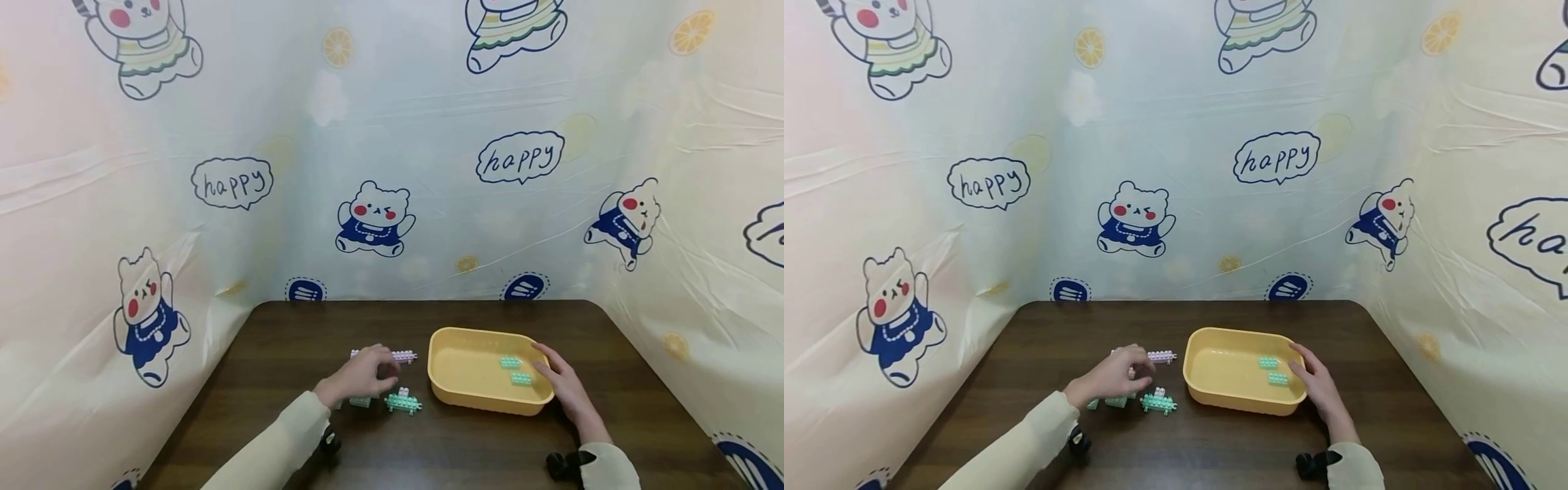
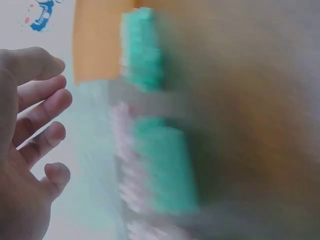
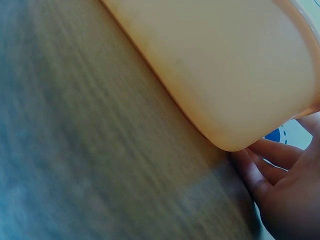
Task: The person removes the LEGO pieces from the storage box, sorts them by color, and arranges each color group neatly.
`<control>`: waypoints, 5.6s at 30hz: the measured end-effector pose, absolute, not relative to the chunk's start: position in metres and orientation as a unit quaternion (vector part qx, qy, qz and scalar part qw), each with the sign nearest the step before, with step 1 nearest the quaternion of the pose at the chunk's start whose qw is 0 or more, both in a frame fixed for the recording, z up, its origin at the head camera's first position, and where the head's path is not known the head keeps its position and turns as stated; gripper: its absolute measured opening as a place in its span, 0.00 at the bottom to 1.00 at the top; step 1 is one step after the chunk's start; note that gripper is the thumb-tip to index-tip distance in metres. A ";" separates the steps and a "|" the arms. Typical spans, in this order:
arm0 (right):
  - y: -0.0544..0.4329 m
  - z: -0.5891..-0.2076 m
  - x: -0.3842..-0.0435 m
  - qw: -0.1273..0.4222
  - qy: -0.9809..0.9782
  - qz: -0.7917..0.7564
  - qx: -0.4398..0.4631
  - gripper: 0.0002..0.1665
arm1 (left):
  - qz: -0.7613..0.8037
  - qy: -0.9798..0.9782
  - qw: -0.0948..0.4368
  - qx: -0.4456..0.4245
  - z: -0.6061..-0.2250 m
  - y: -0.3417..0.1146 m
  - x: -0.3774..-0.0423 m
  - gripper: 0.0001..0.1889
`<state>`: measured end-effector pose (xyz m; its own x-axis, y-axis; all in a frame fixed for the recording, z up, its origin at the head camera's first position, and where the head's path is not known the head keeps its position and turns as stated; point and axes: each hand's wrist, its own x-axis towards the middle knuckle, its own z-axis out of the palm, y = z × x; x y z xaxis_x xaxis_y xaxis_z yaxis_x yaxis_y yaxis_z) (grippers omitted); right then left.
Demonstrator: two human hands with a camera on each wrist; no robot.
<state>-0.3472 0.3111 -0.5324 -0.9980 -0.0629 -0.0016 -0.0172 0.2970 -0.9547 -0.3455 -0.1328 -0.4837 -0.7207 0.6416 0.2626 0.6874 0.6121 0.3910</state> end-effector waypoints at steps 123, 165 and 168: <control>0.308 -0.536 -0.348 0.013 0.798 -0.602 -0.015 0.35 | -0.324 -0.907 0.034 -0.269 -0.443 -0.169 -0.338 0.12; 0.311 -0.534 -0.353 0.004 0.804 -0.595 -0.017 0.34 | -0.315 -0.906 -0.051 -0.279 -0.509 -0.235 -0.300 0.12; 0.311 -0.534 -0.353 0.002 0.803 -0.596 -0.019 0.34 | -0.314 -0.908 -0.063 -0.272 -0.508 -0.234 -0.299 0.12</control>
